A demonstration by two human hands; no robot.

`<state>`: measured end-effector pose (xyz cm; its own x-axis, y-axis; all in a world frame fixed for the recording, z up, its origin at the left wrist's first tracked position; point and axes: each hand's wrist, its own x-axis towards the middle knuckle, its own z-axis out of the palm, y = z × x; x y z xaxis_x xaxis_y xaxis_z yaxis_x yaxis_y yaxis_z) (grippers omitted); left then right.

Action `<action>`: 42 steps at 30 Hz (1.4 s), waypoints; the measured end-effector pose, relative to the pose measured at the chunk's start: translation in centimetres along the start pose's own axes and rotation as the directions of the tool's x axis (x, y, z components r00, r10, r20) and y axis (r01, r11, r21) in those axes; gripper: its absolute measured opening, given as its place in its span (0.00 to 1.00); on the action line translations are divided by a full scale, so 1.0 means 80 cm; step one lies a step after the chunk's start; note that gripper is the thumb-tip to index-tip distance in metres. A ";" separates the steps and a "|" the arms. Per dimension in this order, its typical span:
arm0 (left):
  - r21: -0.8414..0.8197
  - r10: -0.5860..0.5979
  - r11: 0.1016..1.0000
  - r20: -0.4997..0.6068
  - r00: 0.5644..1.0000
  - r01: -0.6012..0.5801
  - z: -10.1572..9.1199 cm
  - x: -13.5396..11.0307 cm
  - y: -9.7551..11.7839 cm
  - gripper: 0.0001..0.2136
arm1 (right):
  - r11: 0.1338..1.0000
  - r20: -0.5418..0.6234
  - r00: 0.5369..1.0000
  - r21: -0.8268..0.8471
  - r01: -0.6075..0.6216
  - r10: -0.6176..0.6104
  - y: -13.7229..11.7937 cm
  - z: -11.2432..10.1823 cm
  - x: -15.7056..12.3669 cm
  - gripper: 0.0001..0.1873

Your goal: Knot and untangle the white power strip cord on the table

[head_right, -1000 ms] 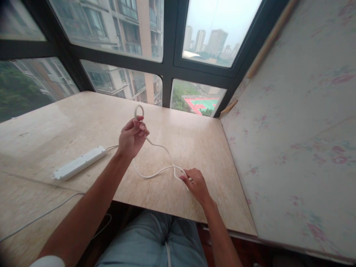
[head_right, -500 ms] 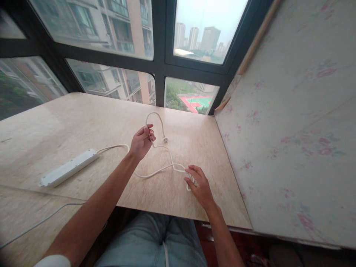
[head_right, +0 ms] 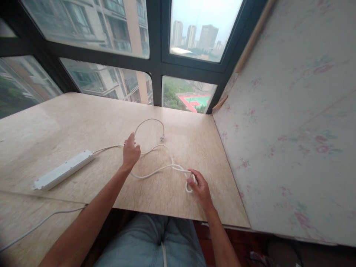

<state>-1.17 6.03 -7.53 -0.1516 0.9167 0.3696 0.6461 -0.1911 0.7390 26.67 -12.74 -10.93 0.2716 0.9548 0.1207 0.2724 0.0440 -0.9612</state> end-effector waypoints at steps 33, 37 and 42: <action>0.051 0.221 0.959 0.487 0.845 -0.280 -0.022 -0.114 0.080 0.07 | 0.827 -0.323 0.940 0.554 0.092 0.112 -0.002 -0.012 0.001 0.08; -0.258 0.179 0.960 0.287 0.941 -0.103 -0.026 -0.084 0.074 0.05 | 0.923 -0.514 0.856 0.300 0.241 -0.057 0.005 -0.014 -0.002 0.08; -0.297 0.142 0.951 0.186 0.972 -0.082 -0.036 -0.046 0.067 0.07 | 0.949 -0.458 0.841 -0.017 0.315 -0.287 0.017 -0.026 -0.005 0.06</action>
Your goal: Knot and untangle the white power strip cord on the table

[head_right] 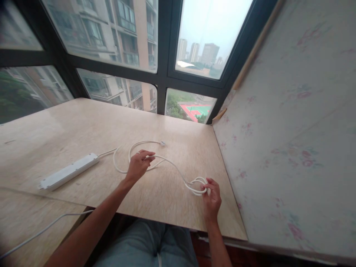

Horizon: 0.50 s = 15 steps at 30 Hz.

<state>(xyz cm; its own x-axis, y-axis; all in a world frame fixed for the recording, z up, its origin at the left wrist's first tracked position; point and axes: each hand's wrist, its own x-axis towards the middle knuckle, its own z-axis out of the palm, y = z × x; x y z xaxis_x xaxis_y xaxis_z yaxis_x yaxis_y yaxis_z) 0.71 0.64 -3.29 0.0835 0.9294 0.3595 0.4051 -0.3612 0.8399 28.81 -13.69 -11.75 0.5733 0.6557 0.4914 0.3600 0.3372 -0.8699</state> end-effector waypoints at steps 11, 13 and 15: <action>-0.045 0.076 0.996 0.065 0.995 -0.074 0.006 -0.010 0.046 0.06 | 0.984 0.392 0.915 -0.102 0.143 -0.093 -0.027 -0.022 0.012 0.07; -0.050 0.124 0.991 0.053 0.991 -0.121 0.008 -0.010 0.062 0.06 | 0.954 0.414 0.896 -0.166 0.249 -0.162 -0.049 -0.010 0.008 0.08; -0.057 0.161 0.986 0.049 0.986 -0.158 0.009 -0.008 0.075 0.06 | 0.901 0.441 0.863 -0.223 0.373 -0.248 -0.075 0.005 0.000 0.11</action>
<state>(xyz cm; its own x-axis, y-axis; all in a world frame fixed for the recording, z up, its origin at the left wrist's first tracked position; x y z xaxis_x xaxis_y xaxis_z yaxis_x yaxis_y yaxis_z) 3.76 -2.07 1.22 0.1926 0.8616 0.4697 0.3346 -0.5077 0.7939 26.37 -15.47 -6.53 0.0812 0.7798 0.6208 0.7021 0.3974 -0.5909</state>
